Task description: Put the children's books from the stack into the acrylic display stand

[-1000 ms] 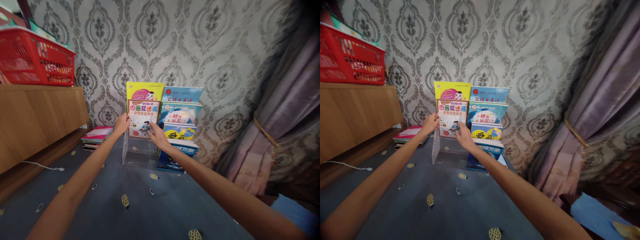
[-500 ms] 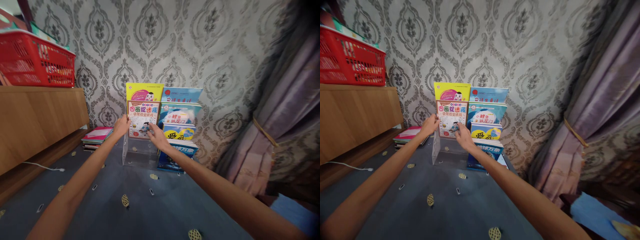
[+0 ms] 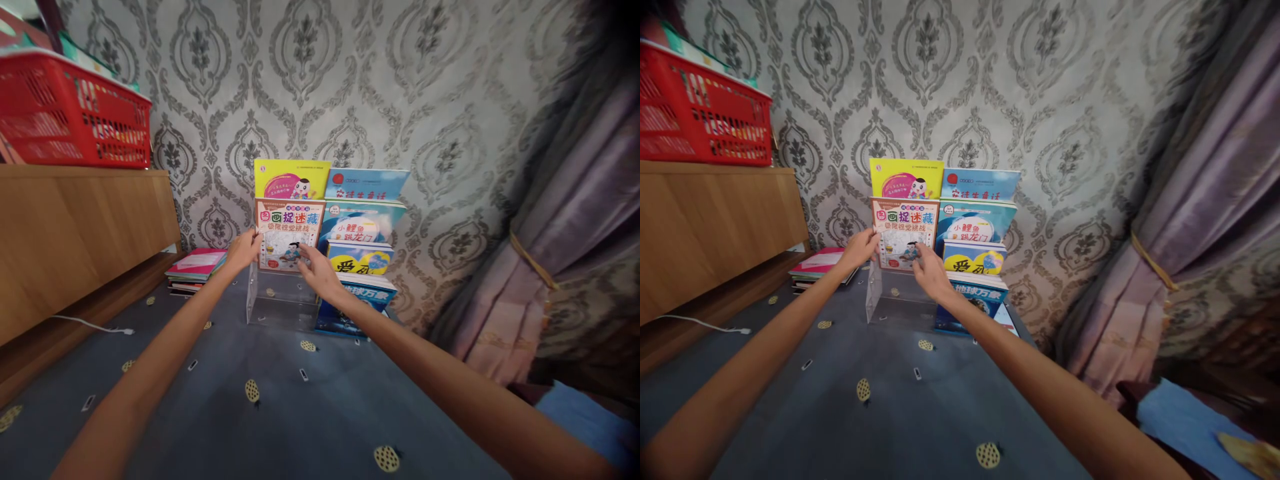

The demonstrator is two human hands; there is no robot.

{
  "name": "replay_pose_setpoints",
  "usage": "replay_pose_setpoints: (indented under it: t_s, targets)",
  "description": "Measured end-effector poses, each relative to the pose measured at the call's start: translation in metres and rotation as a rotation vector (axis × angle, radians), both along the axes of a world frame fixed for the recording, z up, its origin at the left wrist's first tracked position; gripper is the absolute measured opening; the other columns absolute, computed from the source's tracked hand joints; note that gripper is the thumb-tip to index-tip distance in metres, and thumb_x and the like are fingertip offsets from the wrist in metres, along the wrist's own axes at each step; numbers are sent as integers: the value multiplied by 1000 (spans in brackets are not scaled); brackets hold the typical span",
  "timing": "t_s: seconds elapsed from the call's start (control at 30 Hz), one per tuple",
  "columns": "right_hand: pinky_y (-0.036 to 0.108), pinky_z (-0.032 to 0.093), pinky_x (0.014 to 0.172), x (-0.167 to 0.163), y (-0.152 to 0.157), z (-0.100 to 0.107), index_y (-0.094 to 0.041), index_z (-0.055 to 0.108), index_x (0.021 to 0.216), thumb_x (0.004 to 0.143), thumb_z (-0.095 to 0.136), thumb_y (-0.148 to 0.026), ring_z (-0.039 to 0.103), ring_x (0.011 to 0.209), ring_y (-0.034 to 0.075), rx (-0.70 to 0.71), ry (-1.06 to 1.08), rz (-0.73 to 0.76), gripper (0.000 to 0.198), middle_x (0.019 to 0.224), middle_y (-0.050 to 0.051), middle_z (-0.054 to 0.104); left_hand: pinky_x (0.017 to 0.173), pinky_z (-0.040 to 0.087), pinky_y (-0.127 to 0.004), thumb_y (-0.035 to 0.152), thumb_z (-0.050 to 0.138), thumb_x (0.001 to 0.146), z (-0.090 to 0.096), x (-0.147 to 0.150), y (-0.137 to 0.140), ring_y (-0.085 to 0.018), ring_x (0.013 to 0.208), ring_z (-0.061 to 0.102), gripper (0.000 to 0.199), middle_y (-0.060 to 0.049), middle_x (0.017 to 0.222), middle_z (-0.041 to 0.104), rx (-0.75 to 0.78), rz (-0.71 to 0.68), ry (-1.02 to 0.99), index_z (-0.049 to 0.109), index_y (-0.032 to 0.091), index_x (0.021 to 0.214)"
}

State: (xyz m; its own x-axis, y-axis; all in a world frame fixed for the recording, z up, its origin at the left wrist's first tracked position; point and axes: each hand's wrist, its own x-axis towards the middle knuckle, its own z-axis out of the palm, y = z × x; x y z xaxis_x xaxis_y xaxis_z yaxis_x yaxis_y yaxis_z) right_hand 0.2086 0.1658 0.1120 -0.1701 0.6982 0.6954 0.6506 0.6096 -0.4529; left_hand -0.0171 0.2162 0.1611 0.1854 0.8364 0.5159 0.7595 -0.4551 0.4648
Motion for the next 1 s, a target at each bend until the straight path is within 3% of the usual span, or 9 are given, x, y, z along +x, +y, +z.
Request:
replay_pose_setpoints:
  t_s: [0.2,0.63,0.7,0.8,0.87,1.0]
  targets:
    - [48,52,105,-1,-6,-3,-11,52,138,88,51,-20,63,124,29,-36,-22,-3,51,138,21,61,69,51,-29,33,39,98,-8,-4,2,-17,51,64,27,-1,72,73,-10,-83,-111,61,18,95]
    - [51,51,105,-8,-23,-16,-19,53,140,91,51,-23,62,124,29,-72,-49,39,50,137,15,63,60,50,-25,31,42,96,-42,-25,0,-14,54,66,25,1,74,70,-49,-222,-281,58,18,111]
    - [50,53,102,-13,-36,-20,-19,53,141,93,49,-24,63,123,29,-71,-60,56,48,137,15,63,65,51,-26,29,40,97,-54,-36,0,-15,59,68,27,-1,77,71,-12,-148,-231,58,18,114]
    - [45,57,98,-19,-67,-45,-20,55,140,96,46,-26,65,120,27,-109,-96,118,45,135,14,65,84,52,-30,29,39,99,-79,-62,1,-19,87,72,28,-6,95,74,3,156,-7,59,20,117]
    - [45,56,100,-21,-92,-75,-22,57,139,98,44,-26,65,122,25,-156,-146,164,43,133,12,67,99,47,-35,26,41,98,-96,-84,4,-24,115,64,29,-11,118,71,-43,364,111,59,19,120]
    - [46,50,108,-21,-134,-140,-25,55,142,99,44,-27,56,133,25,-265,-210,178,44,142,10,61,110,39,-55,27,55,90,-124,-128,15,-38,140,43,45,-26,143,53,-155,514,163,53,9,131]
